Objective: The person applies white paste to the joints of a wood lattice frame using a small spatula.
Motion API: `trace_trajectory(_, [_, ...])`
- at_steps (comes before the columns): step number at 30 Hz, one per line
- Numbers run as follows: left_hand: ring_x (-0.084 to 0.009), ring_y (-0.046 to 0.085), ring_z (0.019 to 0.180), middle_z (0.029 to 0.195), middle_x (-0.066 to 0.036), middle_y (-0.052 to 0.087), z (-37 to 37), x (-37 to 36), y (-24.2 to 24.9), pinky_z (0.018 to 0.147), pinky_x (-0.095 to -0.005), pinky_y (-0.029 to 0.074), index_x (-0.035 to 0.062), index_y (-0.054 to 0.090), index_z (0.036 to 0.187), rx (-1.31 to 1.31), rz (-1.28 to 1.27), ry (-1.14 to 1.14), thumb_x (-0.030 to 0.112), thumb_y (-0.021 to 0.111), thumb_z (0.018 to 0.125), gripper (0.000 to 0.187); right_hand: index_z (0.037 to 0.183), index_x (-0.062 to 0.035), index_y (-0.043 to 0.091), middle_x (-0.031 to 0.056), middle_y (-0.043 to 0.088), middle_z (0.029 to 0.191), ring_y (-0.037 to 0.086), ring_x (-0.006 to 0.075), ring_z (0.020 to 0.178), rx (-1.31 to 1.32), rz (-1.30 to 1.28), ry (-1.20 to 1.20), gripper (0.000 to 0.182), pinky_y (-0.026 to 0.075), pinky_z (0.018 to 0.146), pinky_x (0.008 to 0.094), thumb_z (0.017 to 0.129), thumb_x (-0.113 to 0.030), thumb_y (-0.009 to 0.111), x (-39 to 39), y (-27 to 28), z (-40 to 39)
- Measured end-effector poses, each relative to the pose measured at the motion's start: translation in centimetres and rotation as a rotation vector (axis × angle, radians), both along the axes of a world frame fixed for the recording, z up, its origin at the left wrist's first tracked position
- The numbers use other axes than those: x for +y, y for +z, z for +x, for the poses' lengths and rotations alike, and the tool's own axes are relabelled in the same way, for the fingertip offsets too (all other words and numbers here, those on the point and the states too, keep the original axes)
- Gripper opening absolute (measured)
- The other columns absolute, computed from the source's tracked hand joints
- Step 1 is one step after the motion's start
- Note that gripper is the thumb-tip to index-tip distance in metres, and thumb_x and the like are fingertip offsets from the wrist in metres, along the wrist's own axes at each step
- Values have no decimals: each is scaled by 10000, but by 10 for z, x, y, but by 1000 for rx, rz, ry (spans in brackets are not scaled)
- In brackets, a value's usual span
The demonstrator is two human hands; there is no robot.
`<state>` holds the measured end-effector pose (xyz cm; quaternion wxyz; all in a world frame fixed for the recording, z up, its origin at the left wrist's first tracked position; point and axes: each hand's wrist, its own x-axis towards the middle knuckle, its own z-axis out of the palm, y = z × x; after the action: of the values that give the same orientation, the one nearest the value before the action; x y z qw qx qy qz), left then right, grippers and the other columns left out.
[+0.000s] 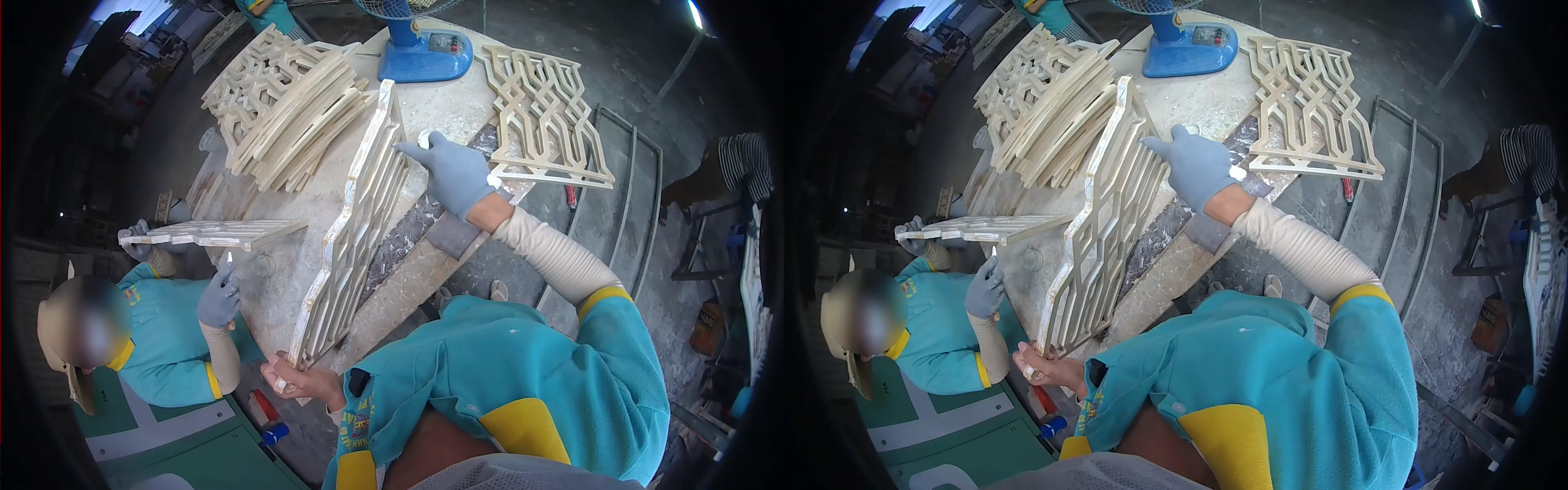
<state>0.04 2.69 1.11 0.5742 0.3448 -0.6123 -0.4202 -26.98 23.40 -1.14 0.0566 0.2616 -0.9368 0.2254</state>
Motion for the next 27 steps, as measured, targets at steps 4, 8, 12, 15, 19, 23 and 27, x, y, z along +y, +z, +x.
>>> trace_trajectory(4, [-80,402,594,705,-6,427,2,-1,0,504,-239,258,86,409,710,-6,-26,14,261,556,939,324,1274,-295,608,121,584,958,664,304,818,8,23,-55,514,540,668,418,818,-59,578,-10,0,1])
trace_trajectory(8, [-81,389,598,699,-5,414,-1,2,4,514,-244,263,86,402,698,-3,2,17,247,553,940,328,1279,-357,611,130,565,895,646,305,739,-53,-78,162,499,529,630,407,871,-75,557,-4,-11,-5])
trace_trajectory(12, [-80,392,611,696,-8,407,0,0,1,529,-248,272,85,401,698,10,-10,-7,242,551,942,327,1231,-325,647,107,604,996,662,309,815,-132,-84,102,442,533,696,439,867,-97,545,-4,2,0])
trace_trajectory(15, [-80,396,620,695,-11,399,2,-4,-2,539,-250,282,83,403,697,-19,-53,22,242,556,940,328,1271,-334,615,106,597,973,660,305,800,-92,-77,-1,491,534,679,426,850,-91,555,-11,-8,-2])
trace_trajectory(19, [-65,398,577,668,8,406,0,-4,-2,500,-233,255,88,429,700,24,-59,15,251,578,929,317,1318,-340,576,99,559,878,623,292,679,67,-148,-11,551,513,582,397,839,-67,573,-11,-35,29])
trace_trajectory(23, [-48,391,524,630,29,416,-2,0,1,456,-219,223,100,456,696,52,-51,40,261,603,916,309,1330,-324,572,93,537,823,582,269,580,59,-185,2,555,488,516,370,845,-53,579,2,-44,44])
trace_trajectory(27, [-51,390,515,622,22,424,1,-1,-1,452,-217,226,96,456,687,50,-62,44,261,606,913,317,1357,-323,539,96,558,873,635,294,670,41,-209,-19,629,523,594,408,797,-40,579,1,-17,26])
